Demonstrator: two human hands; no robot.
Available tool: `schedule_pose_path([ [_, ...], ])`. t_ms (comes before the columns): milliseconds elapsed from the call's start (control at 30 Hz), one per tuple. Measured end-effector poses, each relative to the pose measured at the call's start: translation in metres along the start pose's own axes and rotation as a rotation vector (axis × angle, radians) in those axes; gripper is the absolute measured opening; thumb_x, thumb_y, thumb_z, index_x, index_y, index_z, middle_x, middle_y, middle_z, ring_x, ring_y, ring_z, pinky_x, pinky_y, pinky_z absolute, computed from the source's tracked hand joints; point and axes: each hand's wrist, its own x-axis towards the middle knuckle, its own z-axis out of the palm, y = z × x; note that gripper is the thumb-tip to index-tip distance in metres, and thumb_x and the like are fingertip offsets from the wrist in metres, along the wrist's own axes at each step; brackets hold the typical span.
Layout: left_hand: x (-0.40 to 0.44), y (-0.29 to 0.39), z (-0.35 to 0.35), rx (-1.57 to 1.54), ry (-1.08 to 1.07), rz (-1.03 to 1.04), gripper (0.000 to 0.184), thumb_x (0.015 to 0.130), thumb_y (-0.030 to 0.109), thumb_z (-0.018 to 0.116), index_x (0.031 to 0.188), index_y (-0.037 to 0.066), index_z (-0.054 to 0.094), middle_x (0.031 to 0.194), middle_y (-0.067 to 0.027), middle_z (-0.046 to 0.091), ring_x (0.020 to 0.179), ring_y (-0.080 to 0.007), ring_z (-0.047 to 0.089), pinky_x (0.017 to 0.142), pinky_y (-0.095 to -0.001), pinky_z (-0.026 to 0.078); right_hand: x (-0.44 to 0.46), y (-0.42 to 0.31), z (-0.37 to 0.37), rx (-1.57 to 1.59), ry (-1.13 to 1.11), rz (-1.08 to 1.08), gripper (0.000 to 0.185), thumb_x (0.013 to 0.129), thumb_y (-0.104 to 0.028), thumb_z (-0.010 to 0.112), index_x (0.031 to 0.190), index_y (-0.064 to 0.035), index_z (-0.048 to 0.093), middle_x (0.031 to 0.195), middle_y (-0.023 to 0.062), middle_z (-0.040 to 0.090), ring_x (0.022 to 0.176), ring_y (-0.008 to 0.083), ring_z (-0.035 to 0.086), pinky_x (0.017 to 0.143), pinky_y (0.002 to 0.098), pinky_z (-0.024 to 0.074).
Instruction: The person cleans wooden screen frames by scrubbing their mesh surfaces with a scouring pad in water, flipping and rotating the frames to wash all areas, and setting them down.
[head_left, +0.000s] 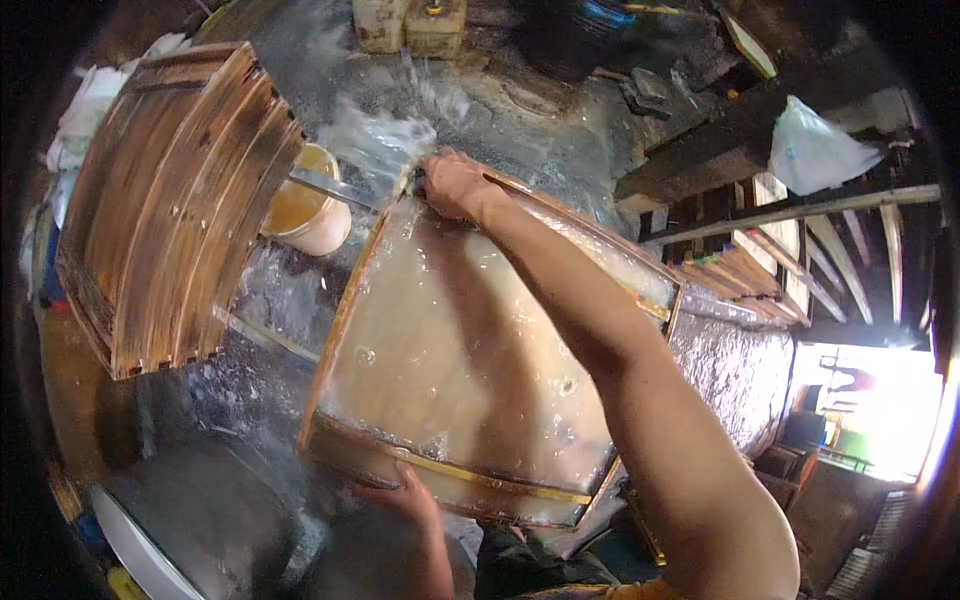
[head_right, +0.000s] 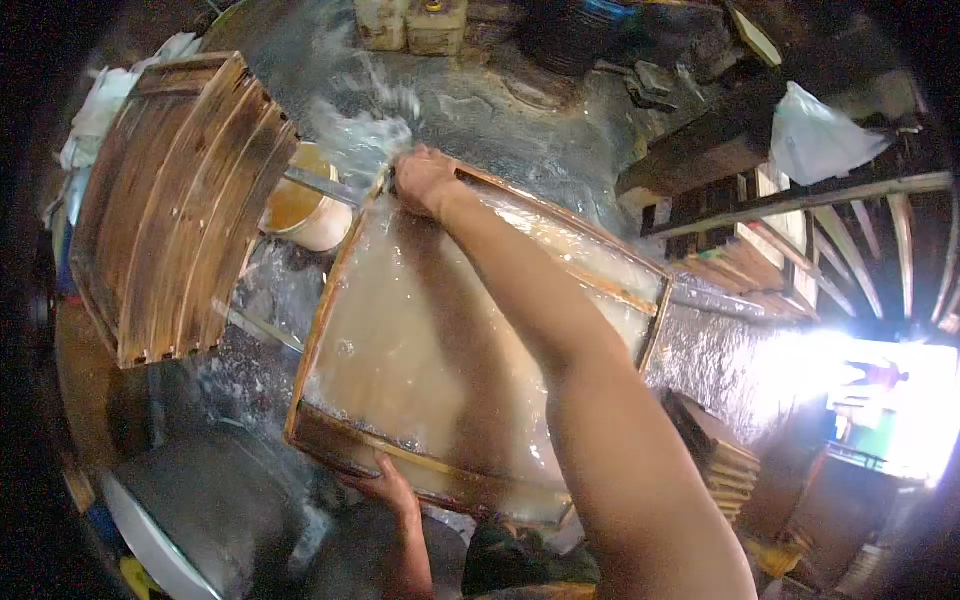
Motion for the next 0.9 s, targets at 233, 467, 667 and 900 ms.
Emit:
schedule_pose_path([
  [233, -0.006, 0.029, -0.003, 0.078, 0.007, -0.035, 0.095, 0.092, 0.02, 0.064, 0.15, -0.01, -0.005, 0.155, -0.0324, 0.012, 0.144, -0.0378, 0.021, 0.12, -0.0459, 0.016, -0.197, 0.141, -0.059, 0.102, -0.381, 0.147, 0.024, 0.092, -0.014, 0.056, 0.108, 0.0013, 0.064, 0.108, 0.0253, 0.063, 0.099, 0.037, 0.061, 0.091, 0.0449, 0.0466],
  [467, 0.002, 0.0, 0.0, -0.015, -0.018, 0.041, 0.096, 0.091, 0.019, 0.067, 0.149, -0.012, -0.003, 0.154, -0.0342, 0.013, 0.144, -0.0401, 0.02, 0.119, -0.0469, 0.017, -0.17, 0.084, -0.082, -0.089, -0.377, -0.003, 0.022, 0.087, -0.022, 0.06, 0.091, -0.0009, 0.065, 0.094, 0.0232, 0.065, 0.093, 0.0378, 0.065, 0.081, 0.0506, 0.0494],
  [667, 0.006, -0.005, 0.002, 0.073, 0.083, 0.178, 0.097, 0.087, 0.022, 0.072, 0.152, -0.005, 0.006, 0.15, -0.0317, 0.029, 0.138, -0.0421, 0.035, 0.115, -0.0486, 0.028, -0.029, -0.01, 0.008, -0.033, -0.105, 0.079, 0.027, 0.092, -0.015, 0.047, 0.107, -0.0023, 0.066, 0.118, 0.0221, 0.061, 0.111, 0.0357, 0.058, 0.1, 0.0488, 0.0433],
  [900, -0.009, 0.031, -0.004, 0.09, 0.063, 0.086, 0.092, 0.087, 0.018, 0.069, 0.148, -0.014, 0.008, 0.148, -0.0348, 0.028, 0.136, -0.0406, 0.036, 0.114, -0.0483, 0.029, -0.146, 0.043, -0.065, -0.181, 0.185, 0.153, 0.057, 0.088, -0.041, 0.063, 0.139, -0.0192, 0.05, 0.145, 0.0228, 0.04, 0.13, 0.0484, 0.039, 0.11, 0.0551, 0.0318],
])
